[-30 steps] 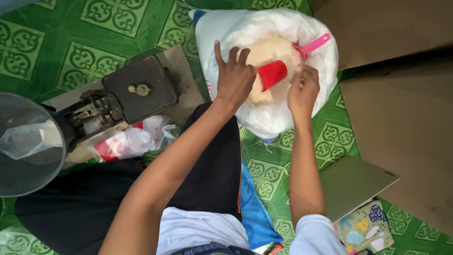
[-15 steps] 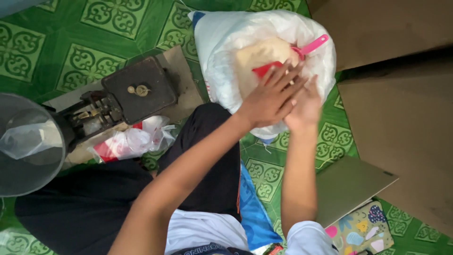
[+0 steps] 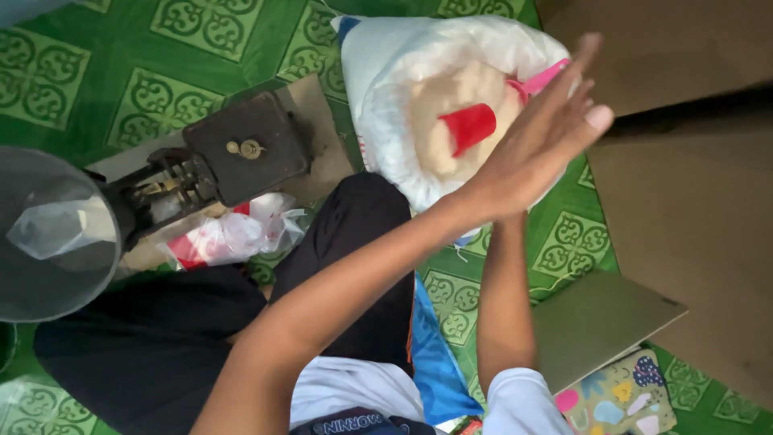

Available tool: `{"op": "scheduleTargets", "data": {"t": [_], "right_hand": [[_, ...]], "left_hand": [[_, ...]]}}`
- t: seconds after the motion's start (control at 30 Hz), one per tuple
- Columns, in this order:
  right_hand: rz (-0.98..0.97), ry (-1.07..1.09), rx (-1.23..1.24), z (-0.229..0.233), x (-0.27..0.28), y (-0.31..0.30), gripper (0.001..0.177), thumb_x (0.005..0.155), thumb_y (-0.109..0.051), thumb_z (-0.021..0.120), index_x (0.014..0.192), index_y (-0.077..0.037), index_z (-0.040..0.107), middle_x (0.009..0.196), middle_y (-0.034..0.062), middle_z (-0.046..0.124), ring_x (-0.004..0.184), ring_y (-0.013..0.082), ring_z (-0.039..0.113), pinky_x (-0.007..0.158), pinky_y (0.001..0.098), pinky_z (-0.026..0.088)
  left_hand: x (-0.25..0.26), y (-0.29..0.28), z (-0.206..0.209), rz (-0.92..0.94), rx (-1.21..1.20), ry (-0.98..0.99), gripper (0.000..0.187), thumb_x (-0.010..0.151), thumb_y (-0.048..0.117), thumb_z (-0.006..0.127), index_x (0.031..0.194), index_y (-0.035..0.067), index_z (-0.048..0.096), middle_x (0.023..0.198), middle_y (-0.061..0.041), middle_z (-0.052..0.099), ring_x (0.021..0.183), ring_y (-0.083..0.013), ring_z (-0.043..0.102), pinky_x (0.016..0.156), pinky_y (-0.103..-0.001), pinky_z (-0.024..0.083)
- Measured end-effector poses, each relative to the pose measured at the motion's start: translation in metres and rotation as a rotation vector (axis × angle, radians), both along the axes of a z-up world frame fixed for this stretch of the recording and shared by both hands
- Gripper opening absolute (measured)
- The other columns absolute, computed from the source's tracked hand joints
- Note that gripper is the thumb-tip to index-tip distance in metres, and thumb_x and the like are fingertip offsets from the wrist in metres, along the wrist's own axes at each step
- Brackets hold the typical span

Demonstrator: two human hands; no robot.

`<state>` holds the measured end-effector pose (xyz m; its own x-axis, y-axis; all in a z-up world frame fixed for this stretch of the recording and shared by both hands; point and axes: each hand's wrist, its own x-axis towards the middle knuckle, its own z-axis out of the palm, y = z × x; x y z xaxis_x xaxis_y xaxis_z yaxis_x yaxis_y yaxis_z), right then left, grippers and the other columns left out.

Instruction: Scooping powder from a large sack into small plastic bags using a scoop and a funnel.

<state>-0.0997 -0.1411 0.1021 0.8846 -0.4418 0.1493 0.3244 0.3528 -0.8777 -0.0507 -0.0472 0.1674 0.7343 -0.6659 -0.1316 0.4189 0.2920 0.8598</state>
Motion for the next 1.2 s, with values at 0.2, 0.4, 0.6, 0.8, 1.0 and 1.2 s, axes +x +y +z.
{"op": "scheduleTargets", "data": {"t": [0.2,0.4,0.6,0.8,1.0,1.2], "right_hand": [[0.356,-0.035,0.553,0.014,0.005,-0.01,0.056,0.105,-0.052,0.038,0.15,-0.018,0.043,0.153,0.0075,0.05,0.151,0.0256,0.041,0.141,0.0451,0.022],[-0.166,0.17,-0.193,0.021,0.009,-0.027,0.068,0.089,-0.067,0.05,0.133,-0.016,0.06,0.14,-0.0011,0.055,0.131,0.0182,0.049,0.111,0.0356,0.035],[-0.054,0.518,-0.774,-0.073,0.022,-0.046,0.031,0.082,-0.006,0.058,0.112,-0.016,0.055,0.128,0.0025,0.056,0.112,0.0169,0.058,0.079,0.0233,0.05],[-0.096,0.641,-1.55,-0.103,0.022,-0.031,0.094,0.061,-0.056,0.088,0.129,0.002,0.056,0.118,0.0201,0.057,0.108,0.0413,0.057,0.091,0.0505,0.048],[-0.056,0.756,-1.635,-0.105,0.037,-0.025,0.084,0.056,-0.064,0.085,0.112,-0.006,0.065,0.108,0.0098,0.058,0.101,0.0357,0.06,0.079,0.044,0.053],[0.073,0.706,-1.457,-0.069,0.042,-0.023,0.072,0.072,-0.05,0.082,0.115,0.004,0.057,0.13,0.0263,0.05,0.119,0.0458,0.043,0.102,0.0494,0.035]], "left_hand": [[0.023,0.009,-0.095,0.052,0.481,-1.375,0.065,0.11,0.071,0.017,0.165,0.039,0.002,0.173,0.007,-0.014,0.165,-0.0258,-0.013,0.134,-0.074,0.019],[0.026,0.073,-0.127,0.033,1.094,-1.192,0.073,0.106,0.053,0.056,0.161,0.016,0.024,0.161,-0.013,-0.014,0.149,-0.039,-0.012,0.116,-0.072,0.006],[-0.033,0.131,-0.125,0.363,0.937,-1.047,0.02,0.101,0.03,0.053,0.102,0.017,0.067,0.154,-0.014,0.034,0.143,-0.0422,0.031,0.108,-0.075,0.023],[-0.118,0.193,-0.156,0.111,1.082,-0.86,0.054,0.097,0.034,0.054,0.149,0.024,0.042,0.158,-0.018,0.025,0.144,-0.0438,0.026,0.107,-0.066,0.027],[-0.176,0.253,-0.166,0.054,1.127,-0.824,0.057,0.094,0.031,0.056,0.149,0.021,0.042,0.158,-0.019,0.026,0.144,-0.0418,0.025,0.11,-0.057,0.027],[-0.23,0.306,-0.181,0.197,1.212,-0.631,0.053,0.09,0.033,0.059,0.136,0.007,0.052,0.135,-0.018,0.053,0.124,-0.034,0.05,0.107,-0.044,0.037]]}}
